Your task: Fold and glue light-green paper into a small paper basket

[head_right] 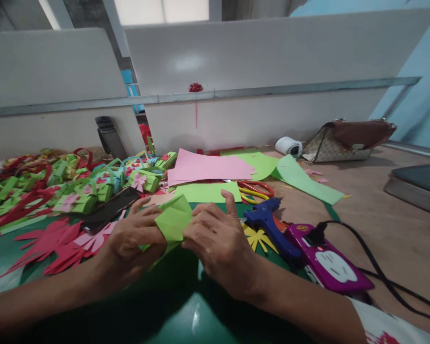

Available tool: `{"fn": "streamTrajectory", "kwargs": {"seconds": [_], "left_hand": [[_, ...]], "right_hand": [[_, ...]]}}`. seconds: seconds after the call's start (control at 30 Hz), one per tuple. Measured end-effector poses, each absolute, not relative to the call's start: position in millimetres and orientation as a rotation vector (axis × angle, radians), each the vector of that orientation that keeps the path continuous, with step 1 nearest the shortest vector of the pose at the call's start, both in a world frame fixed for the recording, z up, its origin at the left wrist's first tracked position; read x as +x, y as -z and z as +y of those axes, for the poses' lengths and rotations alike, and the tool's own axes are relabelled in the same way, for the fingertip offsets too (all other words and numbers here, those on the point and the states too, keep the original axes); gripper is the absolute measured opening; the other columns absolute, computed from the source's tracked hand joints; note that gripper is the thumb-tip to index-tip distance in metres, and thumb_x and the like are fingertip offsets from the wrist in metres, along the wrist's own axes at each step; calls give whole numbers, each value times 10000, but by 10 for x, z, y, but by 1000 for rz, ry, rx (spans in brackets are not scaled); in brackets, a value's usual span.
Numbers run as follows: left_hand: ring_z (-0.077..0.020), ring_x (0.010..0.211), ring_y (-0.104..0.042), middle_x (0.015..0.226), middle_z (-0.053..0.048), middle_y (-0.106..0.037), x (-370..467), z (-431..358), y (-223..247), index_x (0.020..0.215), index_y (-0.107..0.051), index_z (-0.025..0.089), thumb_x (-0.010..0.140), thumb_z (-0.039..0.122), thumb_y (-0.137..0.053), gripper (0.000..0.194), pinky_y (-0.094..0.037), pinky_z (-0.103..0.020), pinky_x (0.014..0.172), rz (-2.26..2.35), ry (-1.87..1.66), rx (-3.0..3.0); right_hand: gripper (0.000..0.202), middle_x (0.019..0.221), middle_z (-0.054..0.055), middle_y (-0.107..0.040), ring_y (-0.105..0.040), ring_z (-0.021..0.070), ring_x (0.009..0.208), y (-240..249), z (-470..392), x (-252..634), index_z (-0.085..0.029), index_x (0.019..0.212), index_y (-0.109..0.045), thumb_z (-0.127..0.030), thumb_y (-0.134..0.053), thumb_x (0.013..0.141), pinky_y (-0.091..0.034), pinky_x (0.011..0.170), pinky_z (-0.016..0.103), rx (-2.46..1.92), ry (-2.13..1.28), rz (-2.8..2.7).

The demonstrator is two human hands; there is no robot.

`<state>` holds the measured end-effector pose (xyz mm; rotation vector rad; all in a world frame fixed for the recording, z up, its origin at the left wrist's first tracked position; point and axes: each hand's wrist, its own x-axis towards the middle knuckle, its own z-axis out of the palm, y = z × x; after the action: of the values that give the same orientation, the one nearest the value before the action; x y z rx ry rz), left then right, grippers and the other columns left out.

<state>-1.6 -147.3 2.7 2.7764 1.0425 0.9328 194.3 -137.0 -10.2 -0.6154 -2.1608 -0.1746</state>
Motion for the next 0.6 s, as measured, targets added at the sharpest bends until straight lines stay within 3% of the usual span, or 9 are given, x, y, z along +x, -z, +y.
{"fn": "streamTrajectory", "kwargs": {"seconds": [0.37, 0.6], "left_hand": [[-110, 591, -491, 557, 49, -514, -36, -1430, 47, 534, -483, 172, 790, 73, -444, 277, -342, -346, 834, 1029, -883, 2628], [-101, 555, -509, 562, 46, -539, -20, -1480, 7, 593, -557, 175, 786, 72, -452, 242, -370, -326, 823, 978, -936, 2503]], "right_hand": [[78, 720, 1, -631, -574, 175, 802, 238, -1280, 1908, -184, 752, -592, -174, -577, 828, -227, 964, 480, -650, 123, -2190], [74, 706, -17, -627, -574, 157, 814, 217, -1311, 1898, -185, 751, -588, -160, -585, 821, -231, 992, 459, -599, 121, -2132]]}}
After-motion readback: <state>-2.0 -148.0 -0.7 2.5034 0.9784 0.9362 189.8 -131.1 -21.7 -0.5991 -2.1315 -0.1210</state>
